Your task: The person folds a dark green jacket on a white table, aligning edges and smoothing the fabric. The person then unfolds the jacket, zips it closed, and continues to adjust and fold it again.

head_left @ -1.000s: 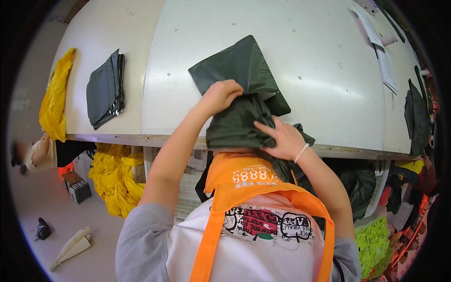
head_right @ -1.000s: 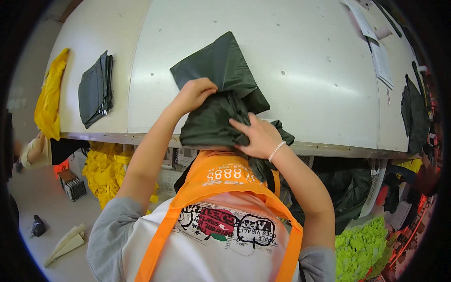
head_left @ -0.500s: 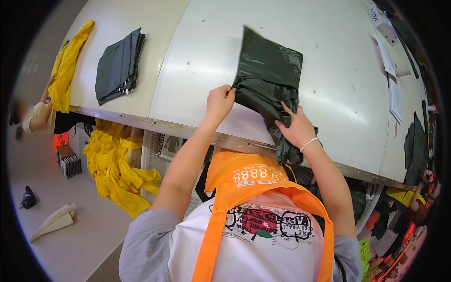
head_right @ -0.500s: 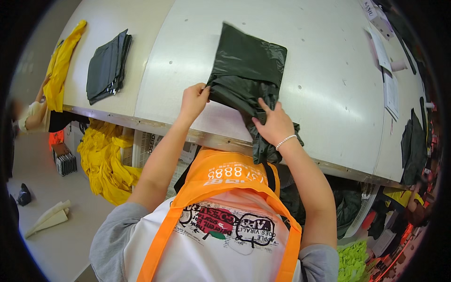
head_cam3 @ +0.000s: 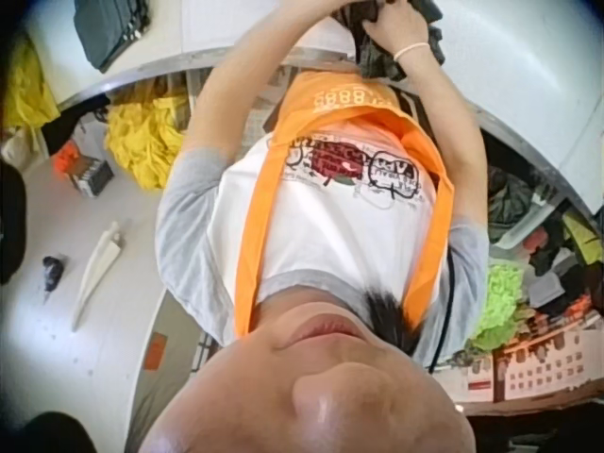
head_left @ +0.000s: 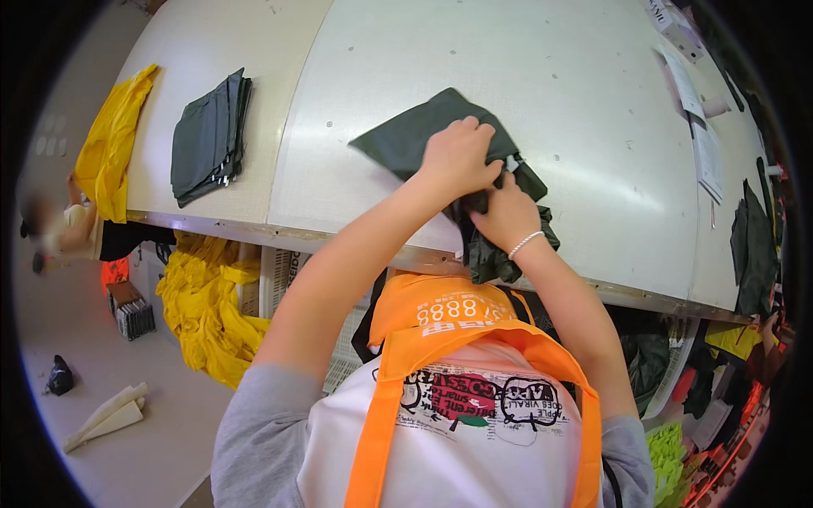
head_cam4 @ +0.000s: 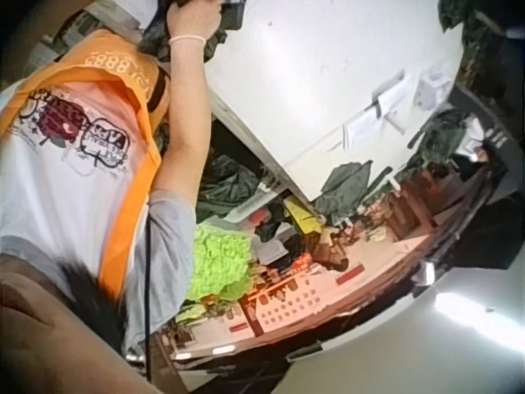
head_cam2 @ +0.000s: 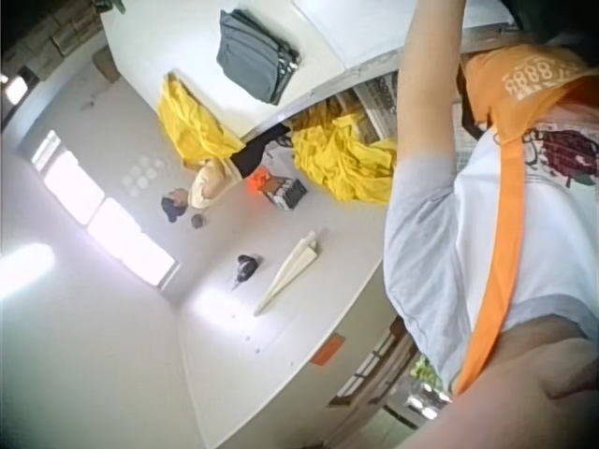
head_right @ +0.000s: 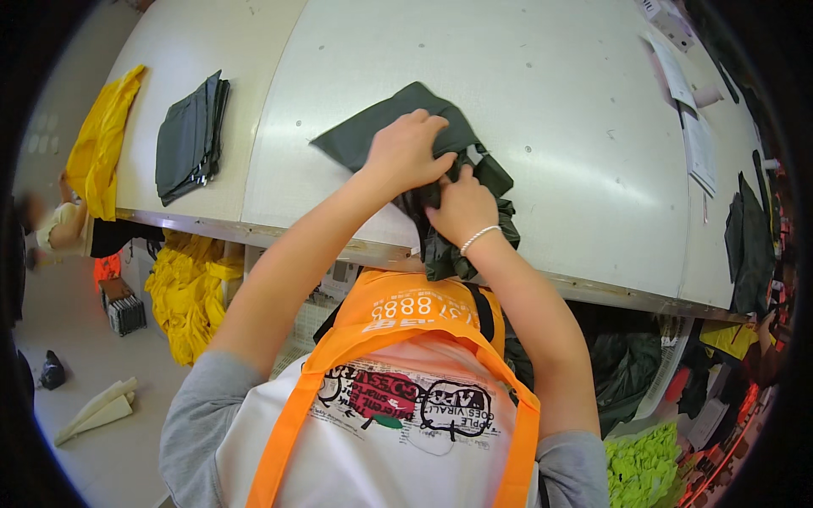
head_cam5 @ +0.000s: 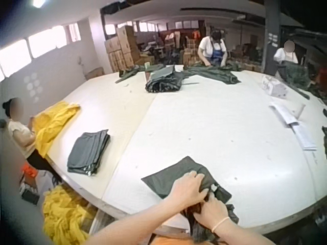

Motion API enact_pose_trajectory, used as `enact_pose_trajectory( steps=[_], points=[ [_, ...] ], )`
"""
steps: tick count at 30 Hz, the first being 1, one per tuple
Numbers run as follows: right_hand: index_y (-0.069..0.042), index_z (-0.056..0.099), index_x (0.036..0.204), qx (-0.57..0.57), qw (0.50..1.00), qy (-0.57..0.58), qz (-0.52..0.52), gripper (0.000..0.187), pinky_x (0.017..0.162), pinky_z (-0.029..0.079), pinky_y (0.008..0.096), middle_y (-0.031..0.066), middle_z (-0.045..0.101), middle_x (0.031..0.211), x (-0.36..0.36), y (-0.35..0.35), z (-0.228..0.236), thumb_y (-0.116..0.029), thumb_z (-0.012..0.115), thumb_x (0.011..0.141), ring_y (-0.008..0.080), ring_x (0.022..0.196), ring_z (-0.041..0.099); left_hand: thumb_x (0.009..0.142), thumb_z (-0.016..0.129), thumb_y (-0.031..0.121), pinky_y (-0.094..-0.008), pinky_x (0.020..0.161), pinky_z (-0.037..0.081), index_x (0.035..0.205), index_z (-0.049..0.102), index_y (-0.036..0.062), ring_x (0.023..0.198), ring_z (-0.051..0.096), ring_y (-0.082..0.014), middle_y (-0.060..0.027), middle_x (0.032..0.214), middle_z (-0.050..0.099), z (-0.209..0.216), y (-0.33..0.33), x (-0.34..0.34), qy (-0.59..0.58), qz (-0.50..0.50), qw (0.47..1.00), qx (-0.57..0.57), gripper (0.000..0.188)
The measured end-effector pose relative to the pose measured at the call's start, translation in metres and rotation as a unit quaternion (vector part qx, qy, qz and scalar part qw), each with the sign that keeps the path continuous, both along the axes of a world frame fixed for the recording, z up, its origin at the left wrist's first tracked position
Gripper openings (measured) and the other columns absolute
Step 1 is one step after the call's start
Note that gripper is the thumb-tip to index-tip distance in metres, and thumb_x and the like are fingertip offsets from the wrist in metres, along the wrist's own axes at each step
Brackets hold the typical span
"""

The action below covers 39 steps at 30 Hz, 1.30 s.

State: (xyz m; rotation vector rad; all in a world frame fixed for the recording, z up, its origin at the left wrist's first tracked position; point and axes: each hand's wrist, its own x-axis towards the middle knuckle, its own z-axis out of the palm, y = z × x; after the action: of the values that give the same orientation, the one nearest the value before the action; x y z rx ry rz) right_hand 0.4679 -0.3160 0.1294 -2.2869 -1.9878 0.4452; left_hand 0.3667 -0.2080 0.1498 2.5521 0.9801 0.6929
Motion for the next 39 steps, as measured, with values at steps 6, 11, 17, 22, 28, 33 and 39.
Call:
enact_pose_trajectory(
  steps=[6,11,17,22,28,33,39],
  points=[
    [-0.005,0.056,0.115,0.108,0.986,0.063,0.115,0.042,0.094,0.044,0.0405,0.0185,0.057,0.118,0.013,-0.002,-0.040,-0.026,0.062,0.079,0.0342,0.108,0.055,0.069,0.065,0.013,-0.0365,0.065,0.052,0.077,0.067,0.0060,0.079,0.064,-0.0281,-0.0107,0.085,0.065,-0.005,-0.052,0.024,0.150,-0.197,0.969,-0.022,0.010],
    [-0.005,0.054,0.117,0.229,0.968,0.106,0.019,0.037,0.097,0.041,0.0398,0.0174,0.057,0.119,0.036,0.004,-0.048,-0.021,0.057,0.083,0.0333,0.114,0.051,0.072,0.064,0.006,-0.0398,0.092,0.041,0.104,0.065,0.0068,0.099,0.056,-0.0263,-0.0092,0.102,0.060,0.016,-0.052,-0.012,-0.117,-0.181,0.976,0.022,0.032],
    [0.001,0.050,0.127,0.262,0.904,0.294,-0.169,0.048,0.105,0.033,0.0393,0.0193,0.049,0.133,0.064,0.015,-0.046,-0.031,0.053,0.091,0.0354,0.124,0.043,0.074,0.054,-0.004,-0.0411,0.090,0.044,0.141,0.040,0.0168,0.107,0.057,-0.0349,-0.0176,0.119,0.058,-0.061,-0.058,-0.058,-0.238,-0.002,0.959,-0.154,0.071],
    [0.001,0.057,0.117,0.286,0.908,0.246,-0.181,0.039,0.097,0.040,0.0398,0.0204,0.058,0.120,0.084,0.024,-0.051,-0.027,0.054,0.090,0.0343,0.111,0.053,0.079,0.044,-0.014,-0.0318,0.079,0.050,0.143,0.037,0.0220,0.093,0.065,-0.0349,-0.0232,0.110,0.061,-0.050,-0.054,-0.034,-0.151,-0.067,0.975,-0.148,0.074],
    [-0.001,0.060,0.115,0.275,0.937,0.157,-0.145,0.046,0.096,0.041,0.0402,0.0209,0.057,0.123,0.055,0.058,-0.029,-0.038,0.052,0.089,0.0360,0.114,0.052,0.073,0.033,-0.021,-0.0239,0.086,0.045,0.147,0.028,0.0188,0.105,0.061,-0.0315,-0.0195,0.127,0.056,-0.107,-0.094,-0.035,-0.259,0.058,0.927,-0.264,0.085],
    [0.003,0.057,0.115,-0.041,0.979,0.167,-0.107,0.041,0.094,0.042,0.0406,0.0220,0.060,0.115,0.039,0.071,-0.014,-0.030,0.045,0.094,0.0395,0.110,0.054,0.091,0.048,-0.001,-0.0377,0.087,0.053,0.122,0.051,0.0067,0.104,0.059,-0.0245,-0.0100,0.121,0.056,-0.133,-0.079,-0.035,-0.486,0.222,0.465,-0.706,0.033],
    [0.001,0.059,0.111,0.178,0.939,-0.197,0.220,0.031,0.083,0.048,0.0438,0.0204,0.063,0.101,0.055,0.054,-0.053,-0.014,0.048,0.086,0.0333,0.093,0.062,0.092,0.056,0.010,-0.0411,0.082,0.055,0.124,0.049,0.0072,0.102,0.059,-0.0261,-0.0107,0.117,0.058,-0.165,-0.090,-0.026,-0.542,0.187,0.459,-0.679,0.033]
  ],
)
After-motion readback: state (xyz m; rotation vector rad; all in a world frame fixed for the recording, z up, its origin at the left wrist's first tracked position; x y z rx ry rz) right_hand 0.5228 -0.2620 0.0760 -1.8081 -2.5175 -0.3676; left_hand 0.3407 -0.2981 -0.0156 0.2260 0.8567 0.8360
